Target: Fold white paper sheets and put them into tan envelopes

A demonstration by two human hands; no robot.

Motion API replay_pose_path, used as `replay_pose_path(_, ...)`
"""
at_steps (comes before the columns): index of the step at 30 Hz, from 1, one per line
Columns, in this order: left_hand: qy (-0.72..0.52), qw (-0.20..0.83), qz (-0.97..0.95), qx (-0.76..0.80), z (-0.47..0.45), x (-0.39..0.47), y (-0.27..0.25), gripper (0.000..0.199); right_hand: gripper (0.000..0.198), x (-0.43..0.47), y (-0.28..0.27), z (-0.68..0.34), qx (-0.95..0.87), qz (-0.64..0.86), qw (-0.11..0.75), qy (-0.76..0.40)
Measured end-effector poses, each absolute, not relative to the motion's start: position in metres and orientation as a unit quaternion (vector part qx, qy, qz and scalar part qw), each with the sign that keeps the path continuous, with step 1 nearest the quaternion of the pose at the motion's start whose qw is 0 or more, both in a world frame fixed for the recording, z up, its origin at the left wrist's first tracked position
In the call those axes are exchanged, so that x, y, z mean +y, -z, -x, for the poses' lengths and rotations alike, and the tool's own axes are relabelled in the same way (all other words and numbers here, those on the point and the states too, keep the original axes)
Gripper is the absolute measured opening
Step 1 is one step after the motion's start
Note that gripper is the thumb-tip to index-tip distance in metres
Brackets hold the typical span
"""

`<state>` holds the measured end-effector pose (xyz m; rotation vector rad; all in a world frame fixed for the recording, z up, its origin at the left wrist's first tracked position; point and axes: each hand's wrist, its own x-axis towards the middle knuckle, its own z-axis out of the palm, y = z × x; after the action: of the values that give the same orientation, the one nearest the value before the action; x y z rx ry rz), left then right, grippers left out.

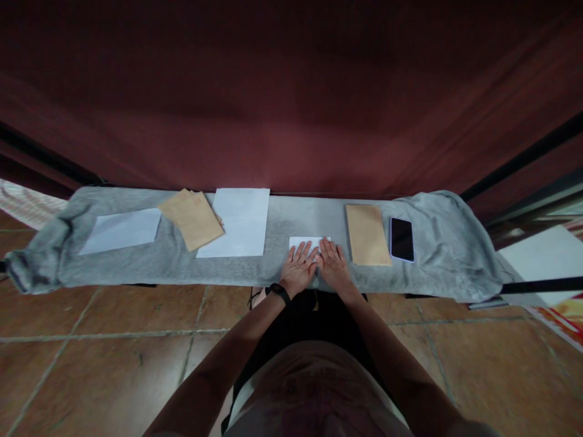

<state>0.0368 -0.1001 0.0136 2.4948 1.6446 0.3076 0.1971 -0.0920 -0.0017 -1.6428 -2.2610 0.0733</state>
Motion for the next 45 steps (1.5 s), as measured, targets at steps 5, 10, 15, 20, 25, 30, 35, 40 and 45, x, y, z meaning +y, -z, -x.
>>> replay_pose_path(5,-0.104,0.069,-0.829,0.544,-0.038,-0.101,-0.012,0.052,0.055,-0.073,0.007,-0.204,-0.798,0.579,0.164,-0.028)
replay_pose_path(10,-0.098,0.072,-0.829,0.546,-0.039,-0.101,-0.013,0.053,0.056,-0.071,0.011,-0.207,-0.797,0.579,0.168,-0.017)
replay_pose_path(15,-0.107,0.066,-0.827,0.548,-0.038,-0.102,-0.012,0.053,0.056,-0.081,0.013,-0.211,-0.794,0.583,0.175,0.001)
replay_pose_path(20,-0.109,0.067,-0.822,0.555,-0.036,-0.104,-0.011,0.056,0.056,-0.094,0.014,-0.217,-0.787,0.591,0.177,0.016)
replay_pose_path(25,-0.113,0.068,-0.797,0.59,-0.026,-0.11,-0.01,0.063,0.056,-0.099,0.012,-0.219,-0.78,0.596,0.188,0.019)
replay_pose_path(30,-0.121,0.053,-0.78,0.611,-0.012,-0.117,-0.009,0.064,0.054,-0.103,0.011,-0.22,-0.775,0.603,0.188,0.025)
replay_pose_path(35,-0.125,0.053,-0.769,0.625,-0.003,-0.122,-0.009,0.065,0.053,-0.108,0.011,-0.22,-0.763,0.613,0.202,0.032)
replay_pose_path(40,-0.138,0.037,-0.744,0.652,-0.007,-0.124,-0.012,0.064,0.054,-0.111,0.01,-0.219,-0.758,0.617,0.21,0.031)
replay_pose_path(45,-0.148,0.048,-0.776,0.612,-0.041,-0.122,-0.016,0.058,0.054,-0.112,0.007,-0.217,-0.753,0.623,0.211,0.026)
